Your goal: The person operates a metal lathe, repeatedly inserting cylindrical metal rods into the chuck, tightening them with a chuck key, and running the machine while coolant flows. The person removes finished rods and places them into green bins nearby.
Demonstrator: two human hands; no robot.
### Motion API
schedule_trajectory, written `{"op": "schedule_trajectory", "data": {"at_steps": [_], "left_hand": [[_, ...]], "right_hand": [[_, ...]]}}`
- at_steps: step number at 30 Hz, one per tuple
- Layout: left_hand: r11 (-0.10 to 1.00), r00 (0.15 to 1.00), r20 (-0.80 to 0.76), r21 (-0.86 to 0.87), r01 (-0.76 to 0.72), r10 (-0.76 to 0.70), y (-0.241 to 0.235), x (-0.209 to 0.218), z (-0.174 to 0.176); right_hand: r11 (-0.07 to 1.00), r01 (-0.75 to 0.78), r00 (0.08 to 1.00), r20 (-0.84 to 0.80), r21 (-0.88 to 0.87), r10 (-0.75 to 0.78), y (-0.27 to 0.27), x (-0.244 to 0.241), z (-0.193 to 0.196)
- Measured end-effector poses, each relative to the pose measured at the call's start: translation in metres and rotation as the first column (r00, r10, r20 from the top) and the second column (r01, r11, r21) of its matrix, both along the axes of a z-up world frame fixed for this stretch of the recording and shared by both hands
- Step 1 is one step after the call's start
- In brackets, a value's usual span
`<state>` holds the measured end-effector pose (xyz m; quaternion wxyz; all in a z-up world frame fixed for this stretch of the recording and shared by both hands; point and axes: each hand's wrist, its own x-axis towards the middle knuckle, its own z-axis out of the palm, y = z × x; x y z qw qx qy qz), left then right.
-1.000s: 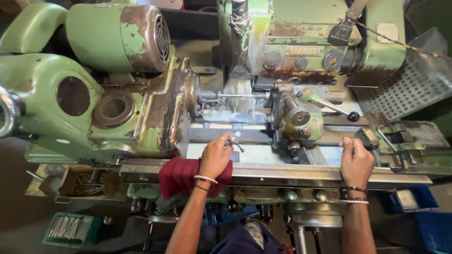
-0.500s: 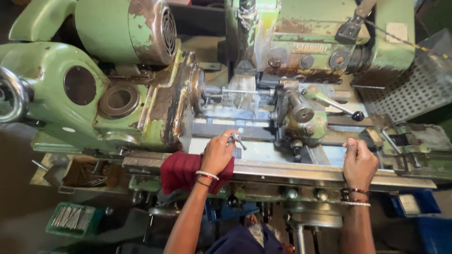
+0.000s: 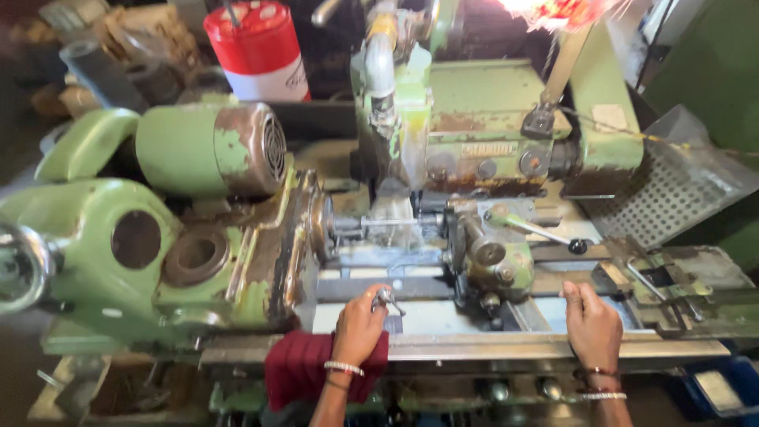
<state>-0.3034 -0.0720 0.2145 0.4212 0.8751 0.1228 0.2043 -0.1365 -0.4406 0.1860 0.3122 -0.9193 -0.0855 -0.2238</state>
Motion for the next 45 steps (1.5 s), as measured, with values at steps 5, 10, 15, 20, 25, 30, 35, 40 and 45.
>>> {"op": "schedule_trajectory", "data": {"at_steps": [5,10,15,20,25,30,35,40,45], "left_hand": [[1.000,0.999,-0.046,0.015,-0.016,0.017,0.001,0.007,0.023],[0.999,0.998,0.058,0.040,0.020,-0.022,0.001,0.002,-0.001],[0.999,0.998,0.051,0.021,0.026,-0.027,0.001,-0.001,0.004],[0.998,0.996,0.077,0.041,0.046,-0.049,-0.001,-0.005,-0.001],[0.999,0.999,-0.032,0.049,0.015,-0.014,-0.002,-0.004,0.002],[0.999,0.999,0.032,0.047,0.018,-0.020,-0.002,-0.004,0.000],[0.999,1.000,-0.023,0.049,0.020,-0.019,-0.003,-0.002,-0.001],[0.998,0.999,-0.030,0.052,0.019,-0.017,0.000,-0.002,-0.002],[0.999,1.000,-0.003,0.045,0.022,-0.022,-0.001,0.000,0.001]], "right_hand": [[0.999,-0.017,0.999,0.043,0.029,0.016,0.010,0.005,0.017],[0.992,-0.123,0.990,0.076,0.016,0.122,-0.002,-0.004,0.004],[0.992,-0.112,0.993,0.049,0.054,0.109,0.002,-0.005,0.015],[0.988,-0.127,0.992,0.031,0.088,0.124,-0.001,-0.011,0.013],[0.987,-0.132,0.991,0.029,0.094,0.130,0.002,-0.012,0.019],[0.986,-0.144,0.989,0.050,0.079,0.140,0.004,-0.015,0.022],[0.986,-0.149,0.989,0.037,0.077,0.146,0.000,-0.013,0.022],[0.989,-0.133,0.991,0.041,0.064,0.130,0.001,-0.009,0.016],[0.991,-0.133,0.987,0.097,0.035,0.129,0.001,-0.006,0.013]]}}
